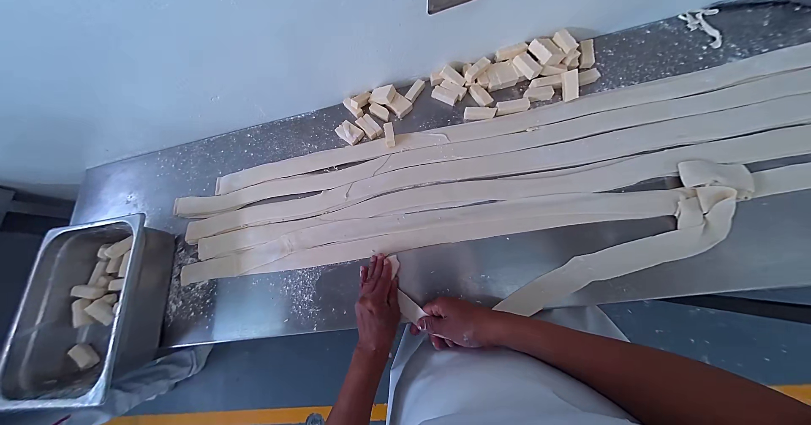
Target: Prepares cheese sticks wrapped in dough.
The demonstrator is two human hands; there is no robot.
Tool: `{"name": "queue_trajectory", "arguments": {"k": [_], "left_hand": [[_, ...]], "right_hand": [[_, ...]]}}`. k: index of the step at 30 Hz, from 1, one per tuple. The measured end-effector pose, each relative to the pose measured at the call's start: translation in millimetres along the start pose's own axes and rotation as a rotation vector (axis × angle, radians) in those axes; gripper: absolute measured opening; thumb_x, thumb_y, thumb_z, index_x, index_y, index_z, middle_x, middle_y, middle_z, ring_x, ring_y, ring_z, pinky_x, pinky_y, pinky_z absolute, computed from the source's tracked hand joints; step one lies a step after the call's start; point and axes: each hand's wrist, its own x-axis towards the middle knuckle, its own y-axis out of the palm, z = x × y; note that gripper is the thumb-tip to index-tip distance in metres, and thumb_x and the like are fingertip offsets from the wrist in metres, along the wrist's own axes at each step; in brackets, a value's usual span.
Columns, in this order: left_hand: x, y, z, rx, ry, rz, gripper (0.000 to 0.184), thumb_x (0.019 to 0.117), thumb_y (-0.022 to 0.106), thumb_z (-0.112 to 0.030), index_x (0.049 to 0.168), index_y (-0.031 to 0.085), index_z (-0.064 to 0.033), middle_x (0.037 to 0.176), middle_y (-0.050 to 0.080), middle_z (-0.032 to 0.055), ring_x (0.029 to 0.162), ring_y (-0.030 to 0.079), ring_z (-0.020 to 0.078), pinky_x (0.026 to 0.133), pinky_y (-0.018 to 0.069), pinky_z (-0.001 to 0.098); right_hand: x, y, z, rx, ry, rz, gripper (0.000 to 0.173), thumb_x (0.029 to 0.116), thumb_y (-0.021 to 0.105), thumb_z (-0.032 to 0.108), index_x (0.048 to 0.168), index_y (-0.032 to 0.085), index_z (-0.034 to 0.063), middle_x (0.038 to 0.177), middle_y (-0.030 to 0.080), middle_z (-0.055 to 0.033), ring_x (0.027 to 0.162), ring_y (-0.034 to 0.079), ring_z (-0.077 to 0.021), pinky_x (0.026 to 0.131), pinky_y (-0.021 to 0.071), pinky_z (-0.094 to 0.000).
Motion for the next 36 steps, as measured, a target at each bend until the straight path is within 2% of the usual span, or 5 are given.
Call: {"name": "queue_trajectory", "arguments": {"k": [7,18,25,30,36], "left_hand": [[-6.1,-4.4,-3.1,-0.051,-0.020,0.070,0.042,0.0938,0.058,-0.009,0.126,0.062,0.0171,0.130,0.064,0.0307,0.125,0.060,0.0492,0.110,0.0403,0.0648],[-0.1,-10.1,-8.1,-0.144,0.060,0.154,0.027,0.0912,0.055,0.005,0.107,0.077,0.0062,0.119,0.072,0.0245,0.116,0.067,0.0438,0.103,0.0516,0.0551],[-2.9,-17.8,-37.9,-0.224,-0.267,0.183,0.023,0.0954,0.054,0.004,0.106,0.074,0.0090,0.121,0.070,0.0258,0.117,0.068,0.0387,0.103,0.0528,0.0501],[29.3,-54.1,-35.2,-0.920,-0.893,0.294,0.041,0.0895,0.067,0.010,0.129,0.056,0.0106,0.109,0.075,0.0139,0.095,0.074,0.0172,0.084,0.0612,0.0319],[34.7,-62.4,-37.3,-1.111,-0.873,0.358,0.027,0.0934,0.061,0.007,0.120,0.060,0.0075,0.099,0.075,0.0080,0.090,0.073,0.0143,0.085,0.0605,0.0307]], "right_hand": [[2.1,-5.6,-3.3,0.181,0.049,-0.091,0.038,0.1120,0.041,0.035,0.115,0.065,0.0055,0.075,0.059,0.0043,0.056,0.049,-0.0014,0.054,0.0407,-0.0191],[3.4,-22.0,4.7,0.240,0.084,-0.176,0.033,0.1117,0.043,0.032,0.109,0.065,0.0067,0.067,0.051,0.0073,0.050,0.044,-0.0007,0.050,0.0376,-0.0173],[18.7,-21.1,10.9,0.125,0.090,-0.196,0.029,0.1122,0.041,0.028,0.107,0.058,0.0040,0.076,0.050,0.0023,0.057,0.044,-0.0042,0.055,0.0383,-0.0218],[-5.3,-27.1,41.3,-0.324,-0.041,-0.177,0.046,0.1083,0.051,0.035,0.121,0.059,-0.0077,0.104,0.063,-0.0242,0.095,0.062,-0.0344,0.088,0.0477,-0.0522],[-10.4,-46.4,59.0,-0.631,-0.210,-0.269,0.038,0.1100,0.047,0.024,0.103,0.066,-0.0075,0.093,0.065,-0.0230,0.091,0.064,-0.0365,0.085,0.0488,-0.0529]]}}
